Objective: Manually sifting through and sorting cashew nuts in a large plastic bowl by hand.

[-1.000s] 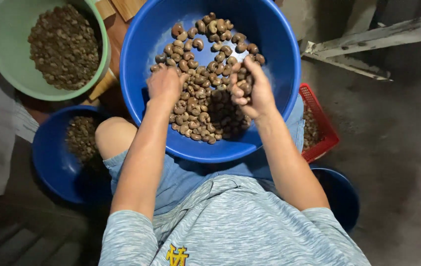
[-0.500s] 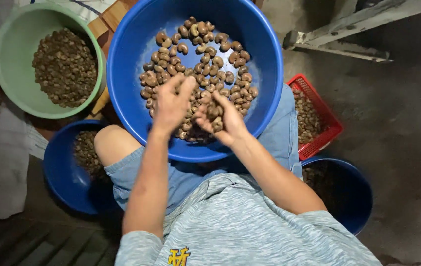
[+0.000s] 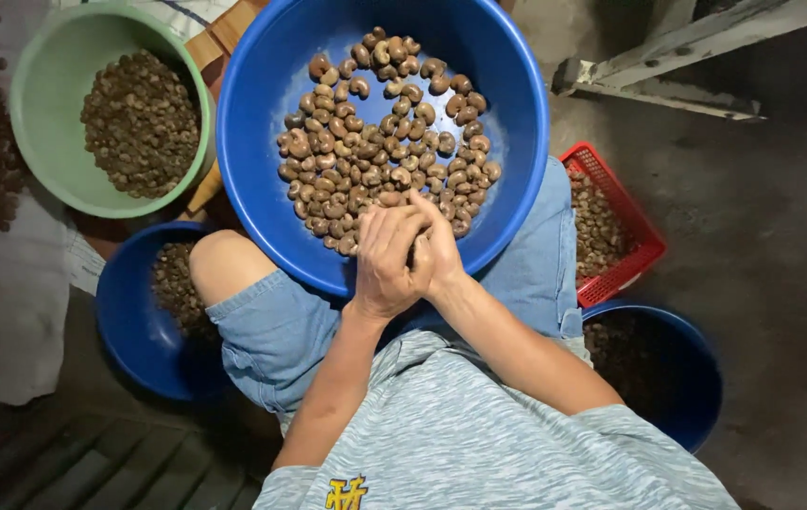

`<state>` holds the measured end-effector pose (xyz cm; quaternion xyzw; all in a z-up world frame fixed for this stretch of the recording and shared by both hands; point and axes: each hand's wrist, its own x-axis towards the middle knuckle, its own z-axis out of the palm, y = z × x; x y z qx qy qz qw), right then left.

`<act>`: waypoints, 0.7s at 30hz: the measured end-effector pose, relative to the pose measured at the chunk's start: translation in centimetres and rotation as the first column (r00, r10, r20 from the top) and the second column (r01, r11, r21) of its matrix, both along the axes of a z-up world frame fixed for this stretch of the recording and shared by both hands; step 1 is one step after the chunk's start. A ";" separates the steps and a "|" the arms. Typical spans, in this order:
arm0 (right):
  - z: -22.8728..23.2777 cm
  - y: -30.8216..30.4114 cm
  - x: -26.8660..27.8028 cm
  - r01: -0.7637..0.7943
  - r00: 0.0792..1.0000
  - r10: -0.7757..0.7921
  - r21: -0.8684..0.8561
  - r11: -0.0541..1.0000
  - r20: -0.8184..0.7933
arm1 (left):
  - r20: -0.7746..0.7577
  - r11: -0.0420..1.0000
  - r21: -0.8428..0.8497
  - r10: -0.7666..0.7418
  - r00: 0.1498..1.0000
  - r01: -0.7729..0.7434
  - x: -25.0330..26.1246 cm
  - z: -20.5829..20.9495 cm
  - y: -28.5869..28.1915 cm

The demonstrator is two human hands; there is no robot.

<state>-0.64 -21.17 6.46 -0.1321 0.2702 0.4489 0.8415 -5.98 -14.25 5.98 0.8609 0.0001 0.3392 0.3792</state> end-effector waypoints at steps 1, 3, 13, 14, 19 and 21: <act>0.1 -0.1 0.0 0.005 1.000 -0.005 0.001 1.000 0.003 | 0.003 1.000 0.001 -0.005 1.000 0.005 0.0 -0.3 -0.1; 0.1 -0.3 -0.2 0.017 1.000 -0.016 0.100 0.995 -0.012 | 0.062 1.000 -0.015 0.018 0.998 -0.017 -0.3 -0.9 -0.4; -4.5 -6.3 -0.3 0.045 0.996 -0.041 -0.057 0.997 0.081 | 0.247 0.986 -0.161 0.001 0.969 0.040 -1.2 1.6 -0.6; -5.1 -8.2 -0.1 -0.002 0.994 0.014 -0.107 0.994 0.106 | 0.245 0.987 -0.157 0.004 0.969 0.036 -1.3 1.3 -0.5; -6.8 -19.6 1.3 -0.026 0.976 0.110 -0.395 0.918 0.190 | 0.154 0.988 -0.140 -0.044 0.987 0.066 -1.2 0.6 0.2; -7.4 -24.2 1.9 0.176 0.974 -0.079 -0.497 0.850 0.211 | 0.022 0.982 -0.188 -0.026 0.999 0.030 -1.3 -0.2 0.3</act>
